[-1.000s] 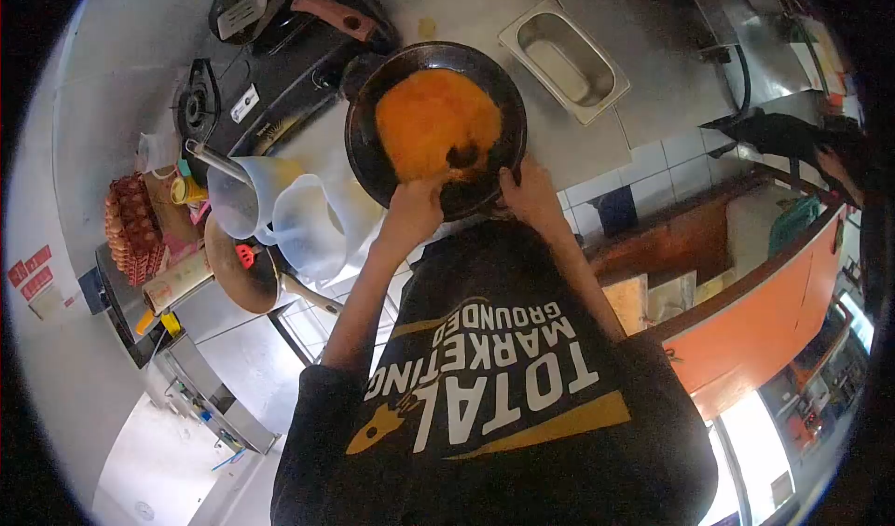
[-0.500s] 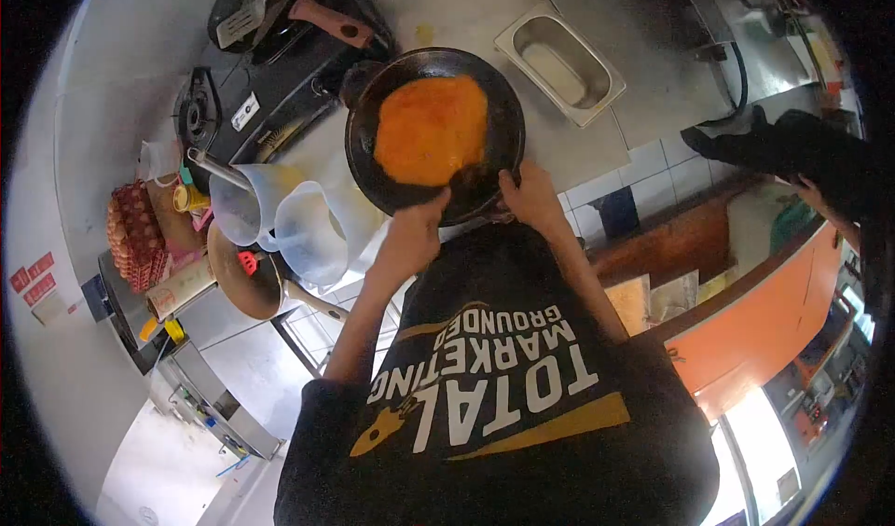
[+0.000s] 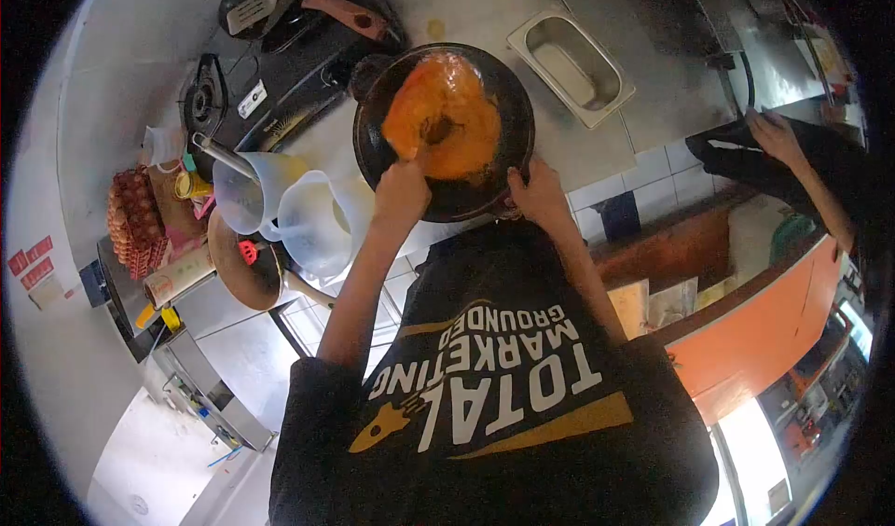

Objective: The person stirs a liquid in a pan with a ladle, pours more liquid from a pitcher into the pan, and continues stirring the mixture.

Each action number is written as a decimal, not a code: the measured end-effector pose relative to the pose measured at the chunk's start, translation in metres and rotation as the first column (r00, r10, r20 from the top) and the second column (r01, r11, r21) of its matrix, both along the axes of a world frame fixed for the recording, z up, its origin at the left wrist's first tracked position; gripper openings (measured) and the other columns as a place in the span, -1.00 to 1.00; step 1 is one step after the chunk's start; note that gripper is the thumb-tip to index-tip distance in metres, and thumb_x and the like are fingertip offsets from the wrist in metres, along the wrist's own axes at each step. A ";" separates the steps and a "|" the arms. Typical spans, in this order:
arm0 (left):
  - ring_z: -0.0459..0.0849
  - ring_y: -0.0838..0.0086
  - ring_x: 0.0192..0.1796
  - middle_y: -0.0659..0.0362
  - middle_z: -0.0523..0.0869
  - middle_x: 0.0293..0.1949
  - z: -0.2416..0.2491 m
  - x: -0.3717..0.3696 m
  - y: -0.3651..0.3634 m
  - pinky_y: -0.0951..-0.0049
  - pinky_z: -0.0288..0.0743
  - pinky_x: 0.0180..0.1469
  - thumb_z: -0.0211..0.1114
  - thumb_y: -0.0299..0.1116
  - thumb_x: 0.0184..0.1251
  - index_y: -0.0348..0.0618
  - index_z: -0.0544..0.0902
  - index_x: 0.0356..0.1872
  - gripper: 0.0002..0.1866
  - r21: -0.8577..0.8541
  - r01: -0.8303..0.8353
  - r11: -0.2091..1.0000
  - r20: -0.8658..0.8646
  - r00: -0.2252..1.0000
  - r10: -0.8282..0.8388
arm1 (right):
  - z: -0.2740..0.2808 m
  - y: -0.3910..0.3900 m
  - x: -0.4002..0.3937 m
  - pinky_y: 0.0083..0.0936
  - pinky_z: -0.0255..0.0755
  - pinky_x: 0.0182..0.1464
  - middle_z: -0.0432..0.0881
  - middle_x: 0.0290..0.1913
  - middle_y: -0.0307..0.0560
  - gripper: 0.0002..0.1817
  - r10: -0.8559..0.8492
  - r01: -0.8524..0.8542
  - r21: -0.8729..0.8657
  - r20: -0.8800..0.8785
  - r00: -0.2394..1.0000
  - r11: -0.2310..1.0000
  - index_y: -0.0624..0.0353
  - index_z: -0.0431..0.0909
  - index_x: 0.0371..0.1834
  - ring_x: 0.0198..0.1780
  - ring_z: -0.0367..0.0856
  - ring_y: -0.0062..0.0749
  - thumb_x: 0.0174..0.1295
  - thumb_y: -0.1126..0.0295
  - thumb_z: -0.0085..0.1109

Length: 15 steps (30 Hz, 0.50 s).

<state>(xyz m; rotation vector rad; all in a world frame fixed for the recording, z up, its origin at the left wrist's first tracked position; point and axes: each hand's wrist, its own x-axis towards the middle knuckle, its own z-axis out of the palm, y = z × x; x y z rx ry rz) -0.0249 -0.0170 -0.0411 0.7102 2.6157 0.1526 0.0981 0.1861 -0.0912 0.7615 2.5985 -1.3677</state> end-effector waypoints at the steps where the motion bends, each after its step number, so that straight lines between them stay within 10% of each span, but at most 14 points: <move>1: 0.69 -0.18 -0.27 -0.27 0.67 -0.40 0.004 0.007 -0.006 -0.05 0.60 -0.18 0.09 -0.52 0.20 -0.21 0.60 0.05 -0.63 0.011 0.010 1.000 0.034 0.999 -0.011 | 0.007 0.000 -0.002 0.13 0.42 0.00 0.59 -0.23 0.50 -0.57 0.002 -0.002 0.009 0.031 1.000 1.000 0.49 0.43 -0.14 -0.09 0.57 0.39 0.26 0.21 0.12; 10: 0.66 -0.19 -0.24 -0.29 0.64 -0.36 0.034 0.063 0.000 -0.08 0.53 -0.14 0.05 -0.59 0.15 -0.23 0.52 0.20 -0.50 0.241 -0.074 0.968 0.250 0.968 0.011 | 0.002 0.002 0.000 0.11 0.46 -0.04 0.59 -0.20 0.51 -0.59 -0.049 0.057 -0.259 0.039 0.998 0.964 0.44 0.45 -0.08 -0.13 0.57 0.44 0.25 0.24 0.11; 15: 0.67 -0.20 -0.24 -0.26 0.67 -0.37 0.012 0.056 0.026 -0.07 0.54 -0.15 0.07 -0.60 0.14 -0.18 0.47 0.25 -0.45 0.189 0.018 0.982 0.151 0.987 -0.048 | 0.003 0.000 0.001 0.00 0.47 -0.02 0.61 -0.18 0.41 -0.64 0.004 -0.003 -0.040 0.037 0.999 0.999 0.42 0.42 -0.03 -0.05 0.58 0.34 0.29 0.30 0.10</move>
